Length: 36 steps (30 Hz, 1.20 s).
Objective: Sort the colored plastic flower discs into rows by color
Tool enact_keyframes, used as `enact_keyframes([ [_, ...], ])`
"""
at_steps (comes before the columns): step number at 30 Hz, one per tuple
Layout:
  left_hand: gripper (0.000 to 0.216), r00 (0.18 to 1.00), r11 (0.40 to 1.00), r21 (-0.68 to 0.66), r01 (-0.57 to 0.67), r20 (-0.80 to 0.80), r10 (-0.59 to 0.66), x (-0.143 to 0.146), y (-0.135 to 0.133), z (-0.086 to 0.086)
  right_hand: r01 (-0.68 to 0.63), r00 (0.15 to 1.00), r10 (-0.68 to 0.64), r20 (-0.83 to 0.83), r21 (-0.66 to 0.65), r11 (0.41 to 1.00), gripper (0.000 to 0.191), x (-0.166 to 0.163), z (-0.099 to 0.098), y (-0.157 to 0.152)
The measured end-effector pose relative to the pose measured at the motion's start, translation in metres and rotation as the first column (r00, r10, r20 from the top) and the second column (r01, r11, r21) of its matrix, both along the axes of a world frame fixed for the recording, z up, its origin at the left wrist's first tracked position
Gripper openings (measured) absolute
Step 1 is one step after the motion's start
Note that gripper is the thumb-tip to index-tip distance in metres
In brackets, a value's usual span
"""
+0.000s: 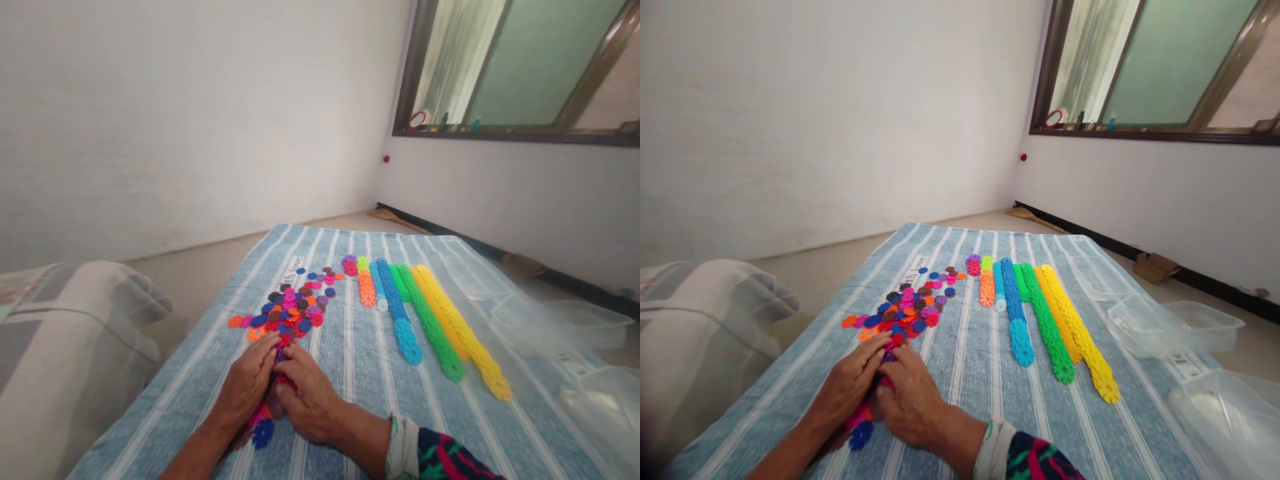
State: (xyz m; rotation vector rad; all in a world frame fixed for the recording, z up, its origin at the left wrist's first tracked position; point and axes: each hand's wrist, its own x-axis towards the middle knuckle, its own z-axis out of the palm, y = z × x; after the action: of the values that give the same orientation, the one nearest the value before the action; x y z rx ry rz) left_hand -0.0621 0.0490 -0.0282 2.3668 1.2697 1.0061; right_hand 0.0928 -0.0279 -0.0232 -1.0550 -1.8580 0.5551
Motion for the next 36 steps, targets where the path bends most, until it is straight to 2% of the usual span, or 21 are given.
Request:
enact_keyframes([
  [9, 0.038, 0.999, 0.999, -0.036, -0.027, 0.038, 0.028, -0.001, 0.000, 0.004, 0.020, 0.957, -0.044, -0.288, -0.086, 0.996, 0.023, -0.013, 0.003, 0.002],
  [13, 0.039, 0.997, 0.997, -0.065, -0.032, 0.066, 0.037, -0.001, -0.003, 0.007, 0.006, 0.937, -0.041, -0.348, -0.102, 0.995, 0.020, -0.011, 0.002, 0.004],
  [15, 0.039, 0.996, 0.997, -0.066, -0.039, 0.077, 0.044, -0.001, -0.005, 0.008, 0.040, 0.944, -0.068, -0.322, -0.095, 0.995, 0.020, -0.003, 0.000, 0.011],
  [17, 0.039, 0.995, 0.998, -0.056, -0.041, 0.084, 0.045, -0.002, -0.006, 0.008, 0.154, 0.953, -0.169, -0.251, -0.075, 0.985, 0.021, 0.008, -0.005, 0.025],
  [20, 0.037, 0.994, 0.998, -0.036, -0.043, 0.095, 0.046, -0.003, -0.006, 0.006, 0.376, 0.922, -0.377, -0.094, -0.031, 0.926, 0.028, 0.027, -0.015, 0.051],
  [23, 0.035, 0.992, 0.999, -0.018, -0.050, 0.114, 0.052, -0.004, -0.006, 0.004, 0.465, 0.884, -0.464, 0.058, -0.009, 0.885, 0.038, 0.037, -0.025, 0.067],
  [26, 0.035, 0.990, 0.999, 0.005, -0.052, 0.131, 0.051, -0.004, -0.005, 0.003, 0.431, 0.889, -0.431, 0.153, 0.031, 0.902, 0.043, 0.032, -0.030, 0.065],
  [29, 0.033, 0.990, 0.999, 0.024, -0.044, 0.137, 0.040, -0.005, -0.005, 0.003, 0.355, 0.916, -0.359, 0.181, 0.057, 0.933, 0.046, 0.015, -0.030, 0.053],
  [33, 0.033, 0.989, 0.998, 0.035, -0.051, 0.142, 0.046, -0.006, -0.003, 0.003, 0.229, 0.959, -0.238, 0.152, 0.073, 0.971, 0.038, -0.003, -0.023, 0.042],
  [36, 0.033, 0.988, 0.997, 0.047, -0.069, 0.138, 0.062, -0.008, -0.003, 0.003, 0.189, 0.975, -0.199, 0.093, 0.105, 0.976, 0.033, -0.001, -0.018, 0.045],
])
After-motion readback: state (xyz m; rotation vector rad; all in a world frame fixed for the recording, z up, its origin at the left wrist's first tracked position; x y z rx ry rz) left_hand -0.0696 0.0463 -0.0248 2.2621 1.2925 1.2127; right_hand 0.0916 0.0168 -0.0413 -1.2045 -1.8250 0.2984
